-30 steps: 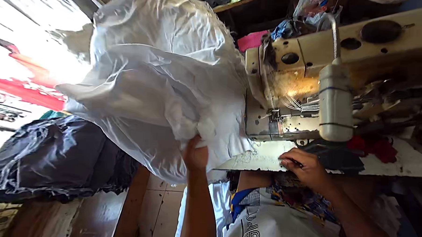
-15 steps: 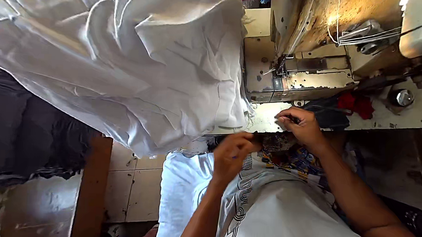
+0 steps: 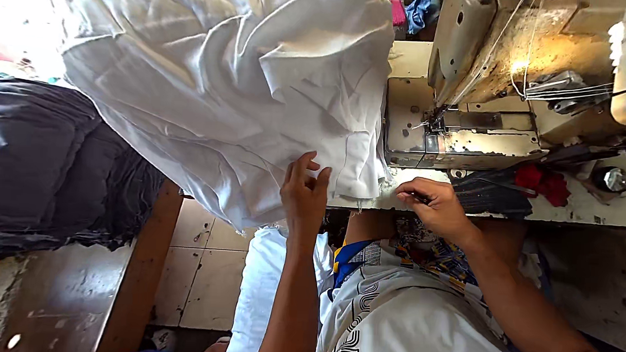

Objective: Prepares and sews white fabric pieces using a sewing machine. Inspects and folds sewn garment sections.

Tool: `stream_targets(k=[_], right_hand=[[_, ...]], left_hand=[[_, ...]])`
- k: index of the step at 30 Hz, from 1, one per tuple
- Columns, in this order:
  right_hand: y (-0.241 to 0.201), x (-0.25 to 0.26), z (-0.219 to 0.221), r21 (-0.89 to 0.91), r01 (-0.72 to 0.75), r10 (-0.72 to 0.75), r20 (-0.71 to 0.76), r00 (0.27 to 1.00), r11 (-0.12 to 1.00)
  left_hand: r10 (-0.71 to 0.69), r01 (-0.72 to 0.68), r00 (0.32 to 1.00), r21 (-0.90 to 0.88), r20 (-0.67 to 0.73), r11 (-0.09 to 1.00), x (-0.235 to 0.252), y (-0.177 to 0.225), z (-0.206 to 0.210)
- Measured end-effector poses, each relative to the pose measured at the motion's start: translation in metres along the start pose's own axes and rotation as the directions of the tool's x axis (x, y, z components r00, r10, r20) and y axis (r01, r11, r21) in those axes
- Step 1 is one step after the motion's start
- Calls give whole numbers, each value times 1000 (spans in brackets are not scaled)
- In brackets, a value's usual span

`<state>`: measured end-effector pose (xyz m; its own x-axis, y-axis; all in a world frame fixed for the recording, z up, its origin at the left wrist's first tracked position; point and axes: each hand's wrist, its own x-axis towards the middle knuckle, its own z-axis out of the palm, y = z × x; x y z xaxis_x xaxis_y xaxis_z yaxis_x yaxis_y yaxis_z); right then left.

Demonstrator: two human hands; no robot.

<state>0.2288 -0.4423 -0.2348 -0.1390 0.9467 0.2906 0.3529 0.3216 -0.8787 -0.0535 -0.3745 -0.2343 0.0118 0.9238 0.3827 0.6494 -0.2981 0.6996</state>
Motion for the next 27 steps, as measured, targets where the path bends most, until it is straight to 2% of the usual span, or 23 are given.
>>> stream_targets(k=[3,7,11,14,19,22,24,26,27], right_hand=[[-11,16,10,86,57,-62,65,996,995],[-12,19,9,146,23,-40,113,993,989],[0,1,-10,150,-73,63,67,996,986],[10,-13,-25,104,-127,126,17,992,986],[16,-17,-26,-30,-170,171,12,985,985],[15,-11,-21,-37,-154,154,7,988,987],[12,-9,-16,-22,-153,153,-1,988,988],[8,-7,-10,-28,-153,152,-34,988,988],[7,-7,-8,-46,-151,148,-62,987,987]], left_hand=[[17,-19,998,26,64,999,28,16,19],[97,-100,993,42,66,994,51,22,54],[196,-190,964,-52,178,980,18,41,48],[227,-185,936,-172,270,968,-28,47,43],[58,12,939,-203,338,979,-95,37,50],[23,57,925,-198,378,979,-114,21,57],[-16,85,882,-126,470,988,-125,9,58],[-126,142,803,19,582,990,-129,4,53],[-181,184,783,57,595,981,-128,4,49]])
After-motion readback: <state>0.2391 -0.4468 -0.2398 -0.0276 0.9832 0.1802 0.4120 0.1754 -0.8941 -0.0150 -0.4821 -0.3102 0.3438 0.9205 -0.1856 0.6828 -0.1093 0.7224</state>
